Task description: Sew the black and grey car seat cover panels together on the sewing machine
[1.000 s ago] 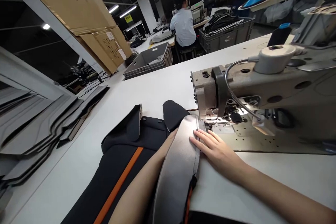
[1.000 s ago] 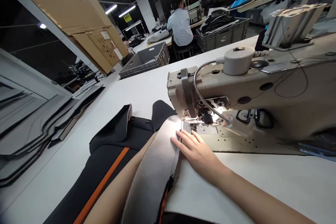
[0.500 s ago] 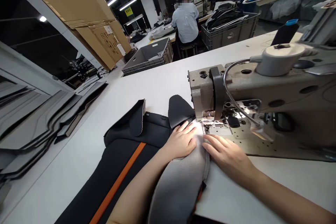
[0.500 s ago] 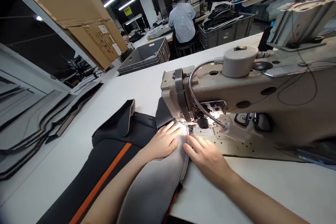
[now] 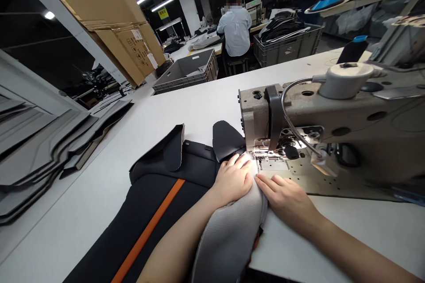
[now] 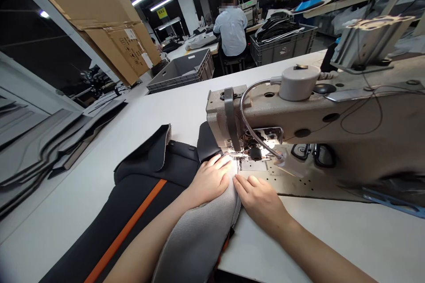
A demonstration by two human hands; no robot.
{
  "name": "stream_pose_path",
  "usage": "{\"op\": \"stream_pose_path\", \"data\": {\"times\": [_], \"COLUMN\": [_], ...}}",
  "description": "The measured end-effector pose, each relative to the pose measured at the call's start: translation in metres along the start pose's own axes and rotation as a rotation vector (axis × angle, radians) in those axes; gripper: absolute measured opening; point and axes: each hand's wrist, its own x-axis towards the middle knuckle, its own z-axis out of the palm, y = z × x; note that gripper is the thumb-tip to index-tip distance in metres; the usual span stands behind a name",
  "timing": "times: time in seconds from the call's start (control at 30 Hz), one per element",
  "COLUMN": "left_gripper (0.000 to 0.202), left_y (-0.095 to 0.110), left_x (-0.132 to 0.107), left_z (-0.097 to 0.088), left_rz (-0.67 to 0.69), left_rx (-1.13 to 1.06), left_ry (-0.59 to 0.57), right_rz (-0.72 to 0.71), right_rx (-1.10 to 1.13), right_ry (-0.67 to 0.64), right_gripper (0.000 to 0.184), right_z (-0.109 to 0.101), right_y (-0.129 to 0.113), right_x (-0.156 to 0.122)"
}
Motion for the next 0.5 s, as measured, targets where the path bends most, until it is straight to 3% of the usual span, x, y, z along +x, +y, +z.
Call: {"op": "stream_pose_path", "data": {"times": [0.33, 0.5], "left_gripper": [0.041, 0.042], "left_y": [-0.001, -0.011], "left_x": [0.005, 0.007], "left_z": [0.004, 0.008], "left_rz": [-0.02, 0.021], "left_rx": [-0.053, -0.16], "left_ry": [0.037, 0.05], "right_rz": [0.037, 0.245], "right_rx": [0.027, 0.101], "right_ry": [-0.022, -0.089], "right_gripper": [0.036, 0.008], "right_z": [0.005, 0.003], "right_y": [0.004, 0.007], "right_x": [-0.002, 0.0]}}
